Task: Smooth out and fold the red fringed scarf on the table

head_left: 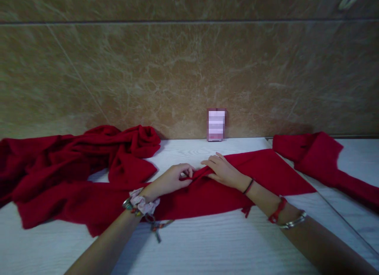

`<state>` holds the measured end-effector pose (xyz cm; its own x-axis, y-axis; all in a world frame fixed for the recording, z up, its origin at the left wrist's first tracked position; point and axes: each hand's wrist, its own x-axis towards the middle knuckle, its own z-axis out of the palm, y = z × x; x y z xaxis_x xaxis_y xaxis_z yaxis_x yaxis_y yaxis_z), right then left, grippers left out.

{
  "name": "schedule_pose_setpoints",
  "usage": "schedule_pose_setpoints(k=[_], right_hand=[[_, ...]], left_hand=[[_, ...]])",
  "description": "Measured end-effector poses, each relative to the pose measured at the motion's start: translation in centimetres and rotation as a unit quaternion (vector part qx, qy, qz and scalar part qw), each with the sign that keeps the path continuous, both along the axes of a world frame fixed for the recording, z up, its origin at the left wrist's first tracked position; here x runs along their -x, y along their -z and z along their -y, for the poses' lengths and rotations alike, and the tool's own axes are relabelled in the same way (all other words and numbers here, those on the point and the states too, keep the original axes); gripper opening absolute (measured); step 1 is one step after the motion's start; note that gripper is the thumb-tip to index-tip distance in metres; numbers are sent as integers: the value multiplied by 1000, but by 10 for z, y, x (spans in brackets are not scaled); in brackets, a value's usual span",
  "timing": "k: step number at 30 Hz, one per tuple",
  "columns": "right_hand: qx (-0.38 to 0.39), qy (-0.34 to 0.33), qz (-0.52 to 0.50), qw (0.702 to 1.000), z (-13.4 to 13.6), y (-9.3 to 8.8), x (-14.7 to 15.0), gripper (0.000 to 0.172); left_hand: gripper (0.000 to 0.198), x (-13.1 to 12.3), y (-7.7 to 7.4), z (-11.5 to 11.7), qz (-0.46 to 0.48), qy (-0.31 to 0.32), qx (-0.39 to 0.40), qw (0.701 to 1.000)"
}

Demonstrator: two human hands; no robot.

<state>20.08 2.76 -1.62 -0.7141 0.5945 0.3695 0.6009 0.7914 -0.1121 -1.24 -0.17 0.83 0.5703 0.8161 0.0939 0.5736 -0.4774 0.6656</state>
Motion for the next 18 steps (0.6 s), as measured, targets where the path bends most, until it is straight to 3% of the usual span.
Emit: schedule_pose_setpoints(k=[3,6,13,18], right_hand=[[-15,-6,-20,1000,0,-3,0,15],[-12,-6,-50,999,0,-3,0,10],[31,-69,-128,989,1,2,0,36],[39,-75,-171,982,4,0,1,45]], left_hand=[[17,5,1,-3,-14,-33,-27,999],[28,12,-1,-6,-41,-48,14,998],[30,12,-6,-6,1,13,82,997],[34,7,-5,-4,38,40,159,986]])
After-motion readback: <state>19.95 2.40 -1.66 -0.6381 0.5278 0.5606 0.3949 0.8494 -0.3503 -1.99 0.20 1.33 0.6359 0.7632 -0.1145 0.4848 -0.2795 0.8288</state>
